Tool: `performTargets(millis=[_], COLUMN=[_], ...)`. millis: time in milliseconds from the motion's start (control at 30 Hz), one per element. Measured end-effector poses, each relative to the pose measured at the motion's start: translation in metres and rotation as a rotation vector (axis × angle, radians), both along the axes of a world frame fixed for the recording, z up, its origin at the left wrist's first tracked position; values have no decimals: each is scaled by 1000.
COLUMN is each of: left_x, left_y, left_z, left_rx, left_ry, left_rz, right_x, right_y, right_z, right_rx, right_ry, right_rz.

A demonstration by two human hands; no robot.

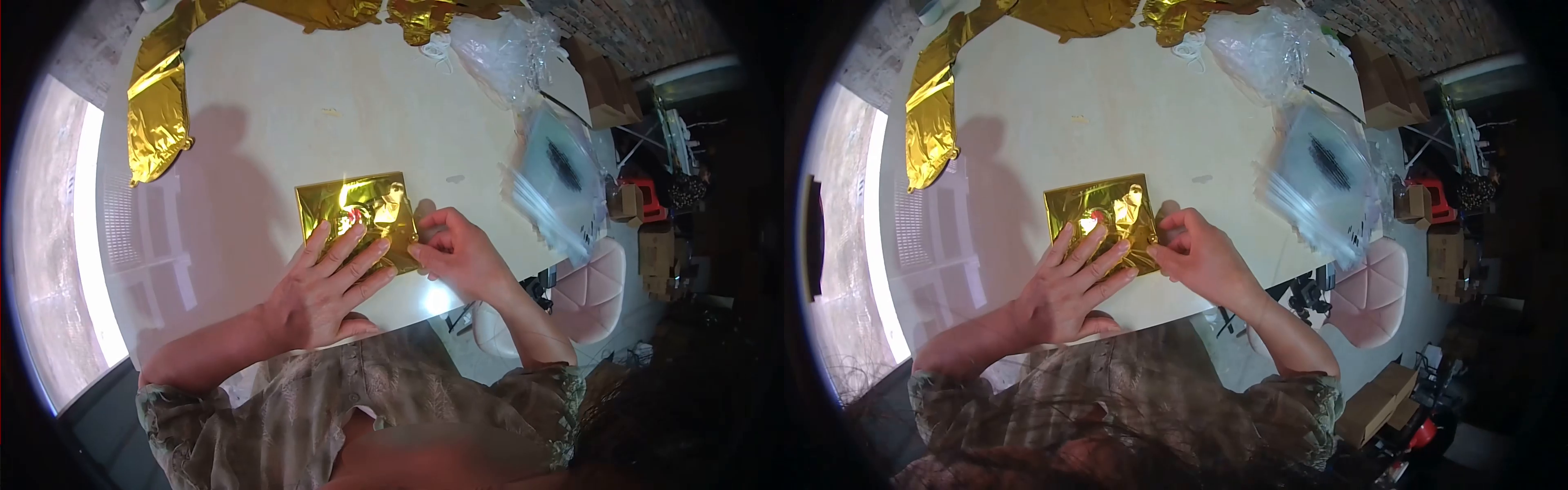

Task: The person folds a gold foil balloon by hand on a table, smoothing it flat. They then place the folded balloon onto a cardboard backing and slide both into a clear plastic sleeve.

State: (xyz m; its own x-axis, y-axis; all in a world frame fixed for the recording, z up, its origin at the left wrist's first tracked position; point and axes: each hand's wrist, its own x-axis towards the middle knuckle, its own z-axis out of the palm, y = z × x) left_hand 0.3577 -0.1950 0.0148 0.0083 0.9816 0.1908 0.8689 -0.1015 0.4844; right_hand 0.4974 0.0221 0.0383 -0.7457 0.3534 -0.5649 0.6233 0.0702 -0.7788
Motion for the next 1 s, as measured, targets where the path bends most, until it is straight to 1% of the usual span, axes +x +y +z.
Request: performTargets(millis=[133, 200, 333, 400, 467, 533, 600, 667, 800, 867, 1000], left_x=[-1, -1, -2, -3, -2, 2, 2, -6, -14, -13, -12], left_y=[1, 0, -1, -2, -3, -3, 2, 11, 16, 17, 16], left_z=[2, 2, 2, -3, -1, 4, 12, 10, -19, -19, -18], left_rx=[-34, -26, -7, 51, 37, 13, 6, 62, 43, 23, -6], left_ry=[16, 7, -5, -70, -107, 166, 145, 132, 133, 144, 151], left_rz=[-23, -21, -27, 9, 34, 93, 68, -48, -3, -16, 3], right_x=[3, 2, 1, 2, 2, 0, 0, -1, -7, -9, -14], right_y=[-6, -5, 1, 2, 3, 6, 7, 6, 8, 10, 13], right_z=[3, -2, -7, -8, -10, -11, -10, -9, -4, -2, 7], right_rx=[60, 13, -49, -48, -53, -63, 34, 17, 8, -19, 38], right_ry=[8, -7, -7, 46, 48, 45, 30, 32, -11, -21, -85], right_rz=[24, -11, 4, 15, 28, 37, 75, 83, 112, 119, 220])
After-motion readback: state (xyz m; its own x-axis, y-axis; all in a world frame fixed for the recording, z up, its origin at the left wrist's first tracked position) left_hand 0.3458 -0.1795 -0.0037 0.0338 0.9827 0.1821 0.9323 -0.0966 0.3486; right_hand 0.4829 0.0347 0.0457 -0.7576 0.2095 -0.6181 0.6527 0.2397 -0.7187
